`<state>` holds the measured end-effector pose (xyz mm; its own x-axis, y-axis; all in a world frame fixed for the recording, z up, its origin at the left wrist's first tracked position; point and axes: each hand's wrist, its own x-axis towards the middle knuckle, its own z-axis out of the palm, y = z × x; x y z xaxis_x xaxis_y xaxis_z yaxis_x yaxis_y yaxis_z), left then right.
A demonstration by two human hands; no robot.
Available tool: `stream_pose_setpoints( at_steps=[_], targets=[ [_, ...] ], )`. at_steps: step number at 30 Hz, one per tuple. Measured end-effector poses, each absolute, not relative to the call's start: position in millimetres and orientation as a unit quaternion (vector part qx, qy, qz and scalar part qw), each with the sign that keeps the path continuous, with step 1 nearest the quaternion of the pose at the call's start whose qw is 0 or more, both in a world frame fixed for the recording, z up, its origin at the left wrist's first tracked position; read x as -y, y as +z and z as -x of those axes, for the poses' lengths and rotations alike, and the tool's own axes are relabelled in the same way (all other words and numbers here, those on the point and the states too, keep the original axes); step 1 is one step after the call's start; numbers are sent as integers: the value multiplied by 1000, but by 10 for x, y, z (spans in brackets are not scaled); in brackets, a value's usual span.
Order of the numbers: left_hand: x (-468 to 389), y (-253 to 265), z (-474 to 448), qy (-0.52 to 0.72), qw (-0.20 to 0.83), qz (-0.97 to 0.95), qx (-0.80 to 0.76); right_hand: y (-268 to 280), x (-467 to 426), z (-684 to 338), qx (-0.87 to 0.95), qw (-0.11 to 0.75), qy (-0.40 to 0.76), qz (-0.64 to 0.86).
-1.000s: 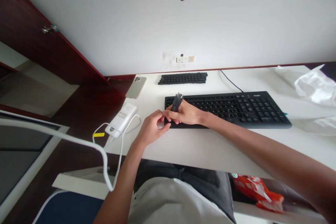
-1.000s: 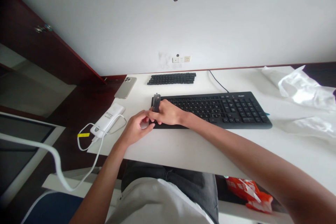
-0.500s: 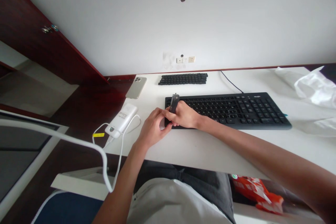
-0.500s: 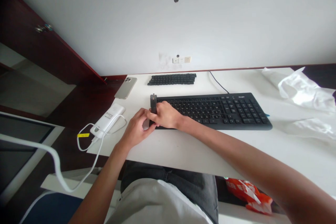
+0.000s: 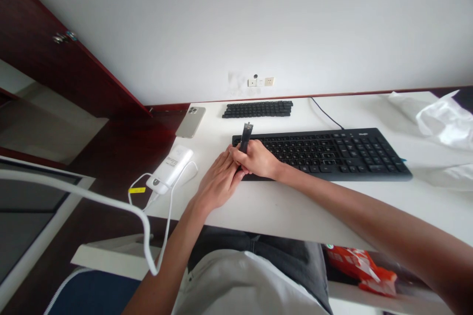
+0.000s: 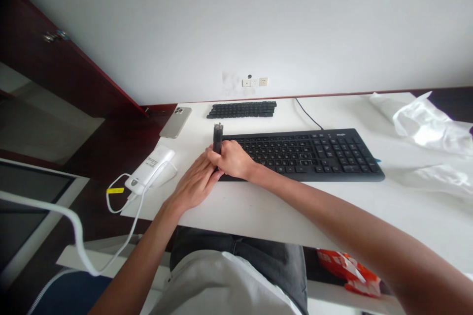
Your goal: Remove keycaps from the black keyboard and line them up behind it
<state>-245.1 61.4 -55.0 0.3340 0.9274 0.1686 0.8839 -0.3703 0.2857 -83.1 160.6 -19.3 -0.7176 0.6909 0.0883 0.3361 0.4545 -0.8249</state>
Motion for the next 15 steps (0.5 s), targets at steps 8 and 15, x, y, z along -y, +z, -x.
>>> stream_pose_setpoints(
  at_steps=[8,15],
  targets=[
    [-619,-500,2440,153,86,-811,-558,-186,-1654,839,780,201,497,322],
    [-623,-461,2440,158,90,-816,-549,-99,-1679,851,765,160,516,351]
  ],
)
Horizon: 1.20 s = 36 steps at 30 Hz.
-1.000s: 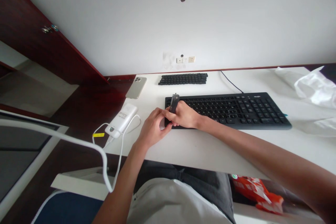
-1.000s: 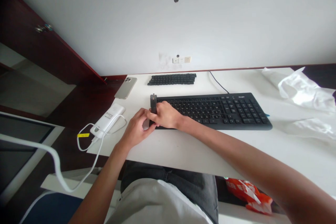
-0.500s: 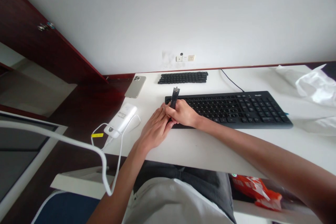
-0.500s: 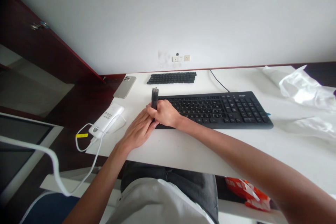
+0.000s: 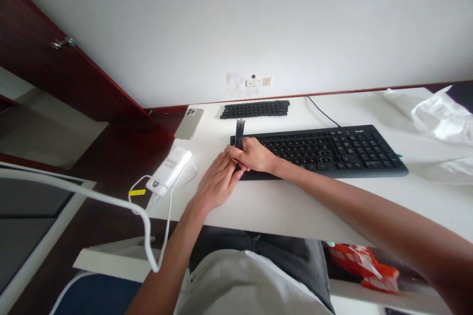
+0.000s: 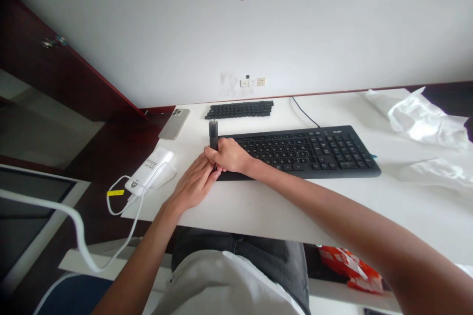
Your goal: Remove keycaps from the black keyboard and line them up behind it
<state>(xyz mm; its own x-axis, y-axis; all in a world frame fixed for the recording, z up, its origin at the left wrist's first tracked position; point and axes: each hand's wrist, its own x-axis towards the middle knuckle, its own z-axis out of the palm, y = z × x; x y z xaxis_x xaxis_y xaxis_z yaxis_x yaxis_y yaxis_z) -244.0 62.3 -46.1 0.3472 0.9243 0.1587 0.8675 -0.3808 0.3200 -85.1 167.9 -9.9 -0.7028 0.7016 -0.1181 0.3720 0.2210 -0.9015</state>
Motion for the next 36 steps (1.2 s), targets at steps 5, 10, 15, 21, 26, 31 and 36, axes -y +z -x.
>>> stream_pose_setpoints(
  at_steps=[5,10,15,21,26,31,36],
  targets=[
    [-619,-470,2454,184,111,-805,-553,-86,-1667,810,781,157,503,334],
    [-608,-502,2512,262,124,-765,-575,-60,-1685,727,823,157,448,313],
    [-631,-483,2548,335,130,-744,-564,52,-1720,653,820,178,428,335],
    [-633,-436,2541,374,158,-731,-549,235,-1679,587,824,195,442,298],
    [-669,-401,2573,412,179,-676,-584,340,-1361,580,822,128,531,163],
    [-1039,-253,2581,461,120,-623,-620,192,-1006,659,831,48,547,93],
    [-1686,-184,2584,394,-12,-631,-668,-40,-915,721,816,-3,570,93]
  ],
)
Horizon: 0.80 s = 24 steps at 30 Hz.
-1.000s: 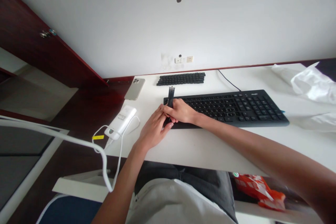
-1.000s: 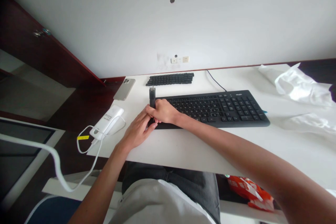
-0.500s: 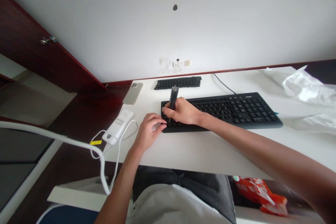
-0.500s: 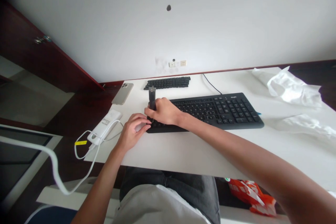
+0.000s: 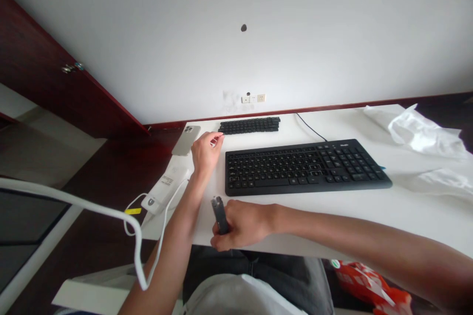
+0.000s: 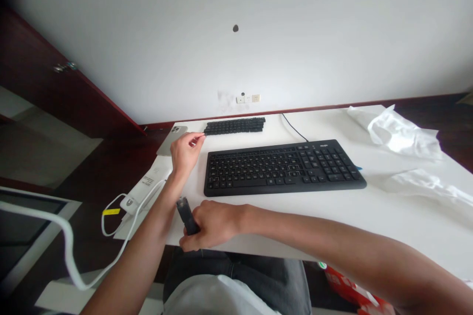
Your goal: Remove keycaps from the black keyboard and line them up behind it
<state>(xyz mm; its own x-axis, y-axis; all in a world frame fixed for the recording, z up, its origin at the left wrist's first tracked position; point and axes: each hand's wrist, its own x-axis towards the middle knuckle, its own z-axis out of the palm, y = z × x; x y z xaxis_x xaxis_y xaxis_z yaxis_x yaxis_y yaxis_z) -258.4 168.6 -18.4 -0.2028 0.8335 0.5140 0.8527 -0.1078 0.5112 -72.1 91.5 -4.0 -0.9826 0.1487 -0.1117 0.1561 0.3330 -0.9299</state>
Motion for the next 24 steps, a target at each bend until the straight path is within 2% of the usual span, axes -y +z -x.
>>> stream_pose_setpoints(
  at_steps=[7,24],
  targets=[
    [-1990,-478,2732,-311,27,626,714,-184,-1030,744,-719,28,-686,-102],
    [-2027,-606,2823,-325,32,639,697,-255,-1079,800,-672,27,-733,-102]
  ],
)
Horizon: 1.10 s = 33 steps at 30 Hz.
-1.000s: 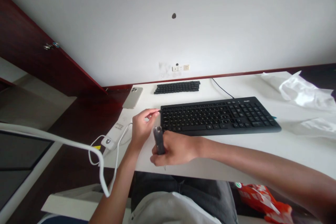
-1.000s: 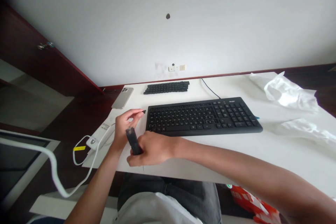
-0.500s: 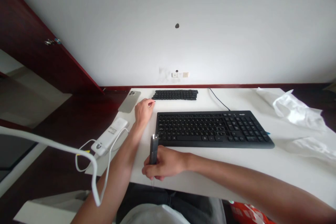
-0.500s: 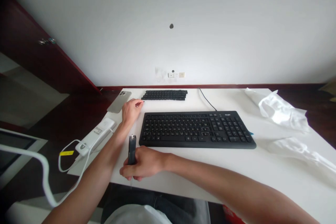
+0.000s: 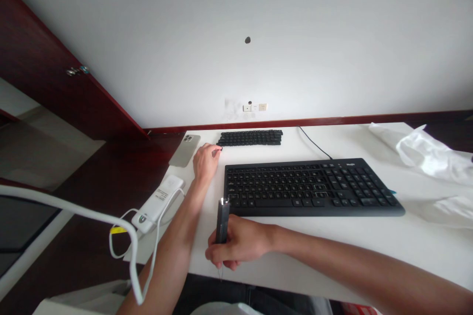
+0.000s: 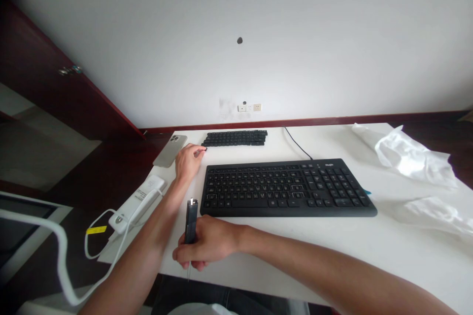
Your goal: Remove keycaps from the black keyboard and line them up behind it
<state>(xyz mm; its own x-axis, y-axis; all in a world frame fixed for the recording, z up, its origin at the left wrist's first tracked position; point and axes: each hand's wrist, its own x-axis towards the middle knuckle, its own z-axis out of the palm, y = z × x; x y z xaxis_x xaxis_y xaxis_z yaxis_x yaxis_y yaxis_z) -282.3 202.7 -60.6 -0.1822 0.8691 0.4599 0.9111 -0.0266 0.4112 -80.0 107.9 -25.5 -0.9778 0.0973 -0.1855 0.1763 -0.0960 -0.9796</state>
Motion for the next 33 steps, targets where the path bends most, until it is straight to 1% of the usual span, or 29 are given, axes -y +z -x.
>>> stream_pose_setpoints(
  at_steps=[9,23,33],
  targets=[
    [-2070,-598,2798,-306,30,633,710,-312,-1066,834,-661,29,-741,-110],
    [-2078,-603,2804,-313,28,631,709,-314,-1079,827,-654,27,-748,-104],
    [-2076,-614,2819,-333,27,622,708,-276,-1077,810,-677,30,-730,-90]
  ],
)
